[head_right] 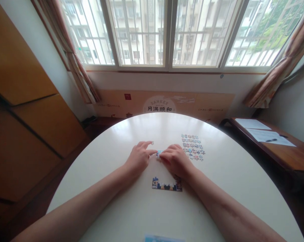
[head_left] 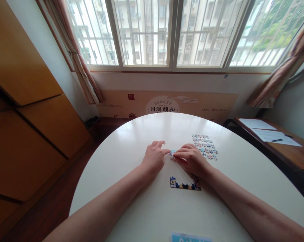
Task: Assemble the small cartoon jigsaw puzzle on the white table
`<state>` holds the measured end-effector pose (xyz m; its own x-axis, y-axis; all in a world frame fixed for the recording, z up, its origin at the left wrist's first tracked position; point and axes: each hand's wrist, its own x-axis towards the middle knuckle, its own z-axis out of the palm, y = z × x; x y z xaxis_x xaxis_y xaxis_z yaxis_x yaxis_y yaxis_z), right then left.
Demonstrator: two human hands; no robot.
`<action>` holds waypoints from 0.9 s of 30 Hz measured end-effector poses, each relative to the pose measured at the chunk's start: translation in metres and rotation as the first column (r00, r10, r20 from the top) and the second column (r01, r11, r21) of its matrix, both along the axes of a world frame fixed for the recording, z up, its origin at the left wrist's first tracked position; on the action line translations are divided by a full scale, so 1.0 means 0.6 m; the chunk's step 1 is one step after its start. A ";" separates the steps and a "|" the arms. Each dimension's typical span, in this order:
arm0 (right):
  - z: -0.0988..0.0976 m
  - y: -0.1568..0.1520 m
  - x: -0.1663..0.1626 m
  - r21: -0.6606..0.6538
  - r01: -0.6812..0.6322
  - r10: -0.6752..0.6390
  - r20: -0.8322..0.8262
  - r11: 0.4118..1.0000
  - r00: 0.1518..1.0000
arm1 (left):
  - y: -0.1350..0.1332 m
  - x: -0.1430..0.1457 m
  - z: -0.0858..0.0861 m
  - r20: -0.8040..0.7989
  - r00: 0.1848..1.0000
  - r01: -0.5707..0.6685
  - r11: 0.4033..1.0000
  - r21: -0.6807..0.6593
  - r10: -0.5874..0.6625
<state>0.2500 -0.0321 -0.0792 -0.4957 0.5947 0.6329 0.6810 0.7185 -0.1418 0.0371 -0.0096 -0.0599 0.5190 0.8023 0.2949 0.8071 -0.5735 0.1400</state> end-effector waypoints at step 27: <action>-0.001 -0.001 -0.008 -0.131 0.068 -0.064 0.030 0.989 0.997 | -0.001 0.004 0.006 0.015 0.999 0.042 0.997 0.058 -0.043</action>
